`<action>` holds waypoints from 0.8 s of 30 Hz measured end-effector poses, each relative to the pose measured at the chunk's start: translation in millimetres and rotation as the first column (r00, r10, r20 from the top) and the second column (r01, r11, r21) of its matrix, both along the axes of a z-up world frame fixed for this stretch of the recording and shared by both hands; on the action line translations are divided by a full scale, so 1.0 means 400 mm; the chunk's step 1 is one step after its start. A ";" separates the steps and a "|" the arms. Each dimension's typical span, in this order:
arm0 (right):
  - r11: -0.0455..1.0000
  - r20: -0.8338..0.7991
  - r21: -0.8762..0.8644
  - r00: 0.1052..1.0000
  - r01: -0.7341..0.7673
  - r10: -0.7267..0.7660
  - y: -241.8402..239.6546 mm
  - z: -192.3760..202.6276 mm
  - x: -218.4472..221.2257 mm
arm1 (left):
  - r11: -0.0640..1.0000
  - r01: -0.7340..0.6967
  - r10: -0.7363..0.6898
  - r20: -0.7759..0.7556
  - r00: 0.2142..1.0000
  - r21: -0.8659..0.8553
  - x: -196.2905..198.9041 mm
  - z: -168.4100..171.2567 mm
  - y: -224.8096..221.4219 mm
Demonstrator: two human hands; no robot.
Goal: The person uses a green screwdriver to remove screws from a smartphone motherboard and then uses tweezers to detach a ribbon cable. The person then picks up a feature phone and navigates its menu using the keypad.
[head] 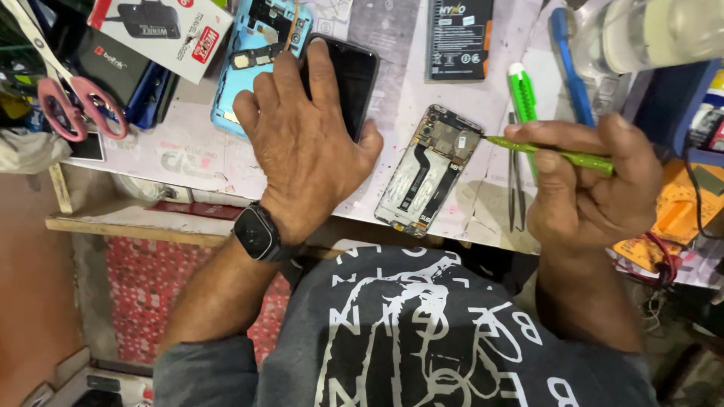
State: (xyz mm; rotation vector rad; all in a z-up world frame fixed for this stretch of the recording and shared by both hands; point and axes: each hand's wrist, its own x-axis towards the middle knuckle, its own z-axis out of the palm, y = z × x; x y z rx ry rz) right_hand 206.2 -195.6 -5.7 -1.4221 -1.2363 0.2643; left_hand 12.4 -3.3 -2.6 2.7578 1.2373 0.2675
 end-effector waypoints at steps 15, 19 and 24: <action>0.997 -0.019 0.035 0.998 -0.062 0.062 -0.020 0.012 0.002 | 0.989 -0.150 0.151 0.099 0.984 -0.019 0.028 -0.060 -0.043; 0.997 0.002 0.035 0.998 -0.065 0.065 -0.021 0.003 0.005 | 0.994 -0.106 0.109 0.113 0.988 -0.036 0.012 -0.042 -0.041; 0.996 0.039 0.060 0.997 -0.063 0.060 0.003 -0.004 0.017 | 0.990 0.027 -0.006 0.151 0.988 -0.136 -0.092 0.000 -0.048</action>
